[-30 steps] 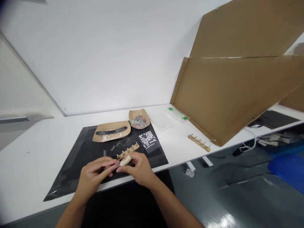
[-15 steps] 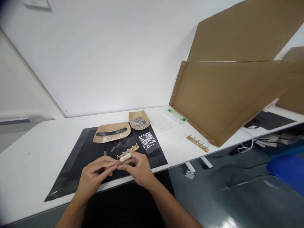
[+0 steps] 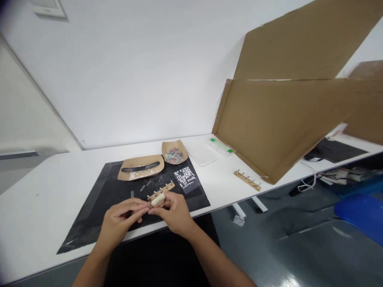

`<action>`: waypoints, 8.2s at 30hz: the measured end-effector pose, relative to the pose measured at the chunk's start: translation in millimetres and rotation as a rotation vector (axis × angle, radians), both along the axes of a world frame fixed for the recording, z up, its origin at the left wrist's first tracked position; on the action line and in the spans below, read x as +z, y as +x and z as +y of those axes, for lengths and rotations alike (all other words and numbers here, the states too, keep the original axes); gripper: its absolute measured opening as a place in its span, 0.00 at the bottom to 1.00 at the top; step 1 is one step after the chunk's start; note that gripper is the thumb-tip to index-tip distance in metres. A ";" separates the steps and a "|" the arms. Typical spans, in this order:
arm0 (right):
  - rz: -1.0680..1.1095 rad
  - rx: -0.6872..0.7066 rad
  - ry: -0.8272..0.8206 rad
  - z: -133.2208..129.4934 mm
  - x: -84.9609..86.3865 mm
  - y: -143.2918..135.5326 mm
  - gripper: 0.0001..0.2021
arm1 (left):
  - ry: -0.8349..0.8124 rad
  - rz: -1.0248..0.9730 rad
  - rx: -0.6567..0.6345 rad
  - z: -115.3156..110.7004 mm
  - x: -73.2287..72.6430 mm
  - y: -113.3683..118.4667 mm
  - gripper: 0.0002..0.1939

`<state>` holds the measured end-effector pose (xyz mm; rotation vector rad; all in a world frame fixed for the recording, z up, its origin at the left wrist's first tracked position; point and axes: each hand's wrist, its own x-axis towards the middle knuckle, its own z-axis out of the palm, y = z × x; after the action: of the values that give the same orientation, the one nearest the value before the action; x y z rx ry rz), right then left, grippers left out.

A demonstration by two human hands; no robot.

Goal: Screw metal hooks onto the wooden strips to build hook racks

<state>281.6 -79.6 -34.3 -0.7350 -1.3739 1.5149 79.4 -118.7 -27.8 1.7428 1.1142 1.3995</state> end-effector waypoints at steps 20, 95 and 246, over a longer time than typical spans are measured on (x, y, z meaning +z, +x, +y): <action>0.008 0.042 -0.024 4.7 3.6 2.5 0.20 | 0.071 0.061 -0.039 -0.8 3.1 3.4 0.08; -0.081 0.070 0.050 3.1 5.8 7.2 0.17 | 0.002 -0.018 0.021 0.5 -6.9 3.3 0.06; -0.824 0.237 0.913 112.7 47.6 31.6 0.12 | -0.005 0.260 0.020 1.7 9.5 9.6 0.11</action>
<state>313.2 33.1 13.3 -0.6071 -2.5697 0.5442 89.0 -117.1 -18.2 1.9553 1.2719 1.2039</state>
